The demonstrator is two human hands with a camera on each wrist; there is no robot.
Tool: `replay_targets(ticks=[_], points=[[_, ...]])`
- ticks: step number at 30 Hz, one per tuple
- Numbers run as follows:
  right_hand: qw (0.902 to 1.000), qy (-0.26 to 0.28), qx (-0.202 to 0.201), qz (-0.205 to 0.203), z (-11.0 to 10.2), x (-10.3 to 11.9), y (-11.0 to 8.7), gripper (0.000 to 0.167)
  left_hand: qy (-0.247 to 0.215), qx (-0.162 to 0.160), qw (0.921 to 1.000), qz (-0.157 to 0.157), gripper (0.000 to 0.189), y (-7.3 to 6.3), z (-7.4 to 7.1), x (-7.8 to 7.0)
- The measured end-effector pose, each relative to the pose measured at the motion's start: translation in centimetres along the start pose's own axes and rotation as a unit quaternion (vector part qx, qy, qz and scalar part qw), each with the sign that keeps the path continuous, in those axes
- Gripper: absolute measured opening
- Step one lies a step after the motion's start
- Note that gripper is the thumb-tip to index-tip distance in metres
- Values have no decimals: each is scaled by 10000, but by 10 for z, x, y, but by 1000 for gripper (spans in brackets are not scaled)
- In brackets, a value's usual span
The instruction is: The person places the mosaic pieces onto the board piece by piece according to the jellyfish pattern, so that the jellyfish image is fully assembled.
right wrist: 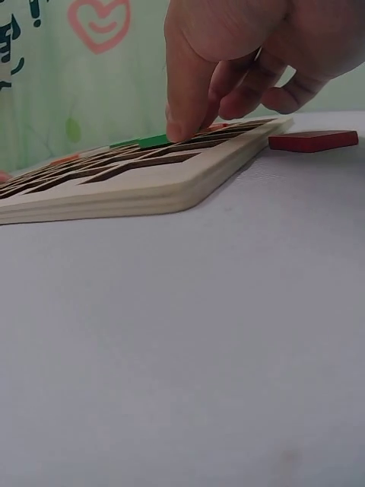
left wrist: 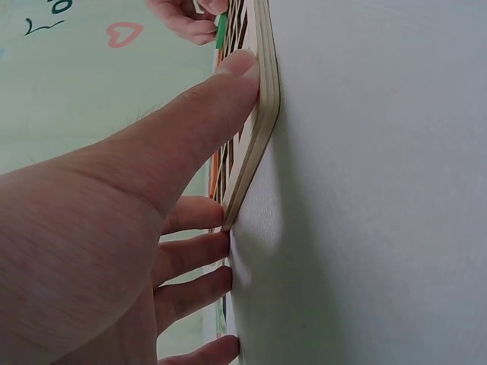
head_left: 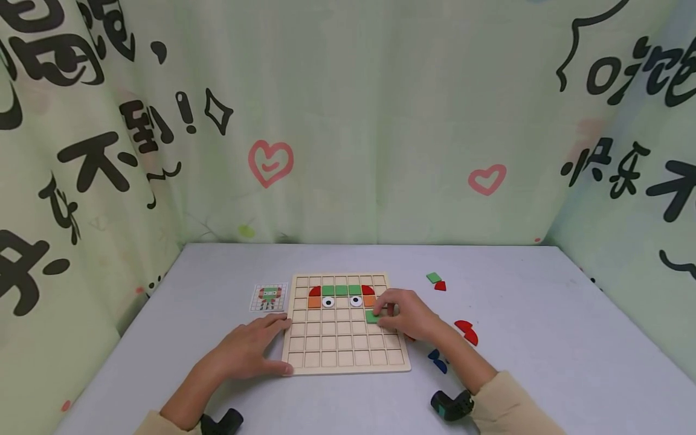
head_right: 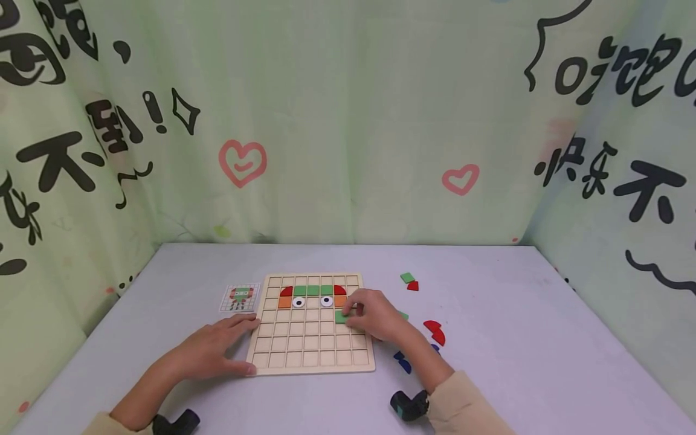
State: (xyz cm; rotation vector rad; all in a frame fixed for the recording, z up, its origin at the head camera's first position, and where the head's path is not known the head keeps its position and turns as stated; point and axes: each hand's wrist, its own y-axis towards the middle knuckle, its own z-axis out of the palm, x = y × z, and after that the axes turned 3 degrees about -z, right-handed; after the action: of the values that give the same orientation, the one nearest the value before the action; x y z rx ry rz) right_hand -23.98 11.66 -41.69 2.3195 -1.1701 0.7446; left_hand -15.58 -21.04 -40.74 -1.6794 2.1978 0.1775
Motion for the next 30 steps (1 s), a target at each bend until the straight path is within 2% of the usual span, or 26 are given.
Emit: replay_targets(ticks=[16,30], points=[[9992,-4,-122,-387,11,6,15,11,-38,10,10000,-25,87,0,-1,-1],[9998,-38,-31,-189,12,11,19,11,-23,17,10000,-18,86,1,-1,-2]])
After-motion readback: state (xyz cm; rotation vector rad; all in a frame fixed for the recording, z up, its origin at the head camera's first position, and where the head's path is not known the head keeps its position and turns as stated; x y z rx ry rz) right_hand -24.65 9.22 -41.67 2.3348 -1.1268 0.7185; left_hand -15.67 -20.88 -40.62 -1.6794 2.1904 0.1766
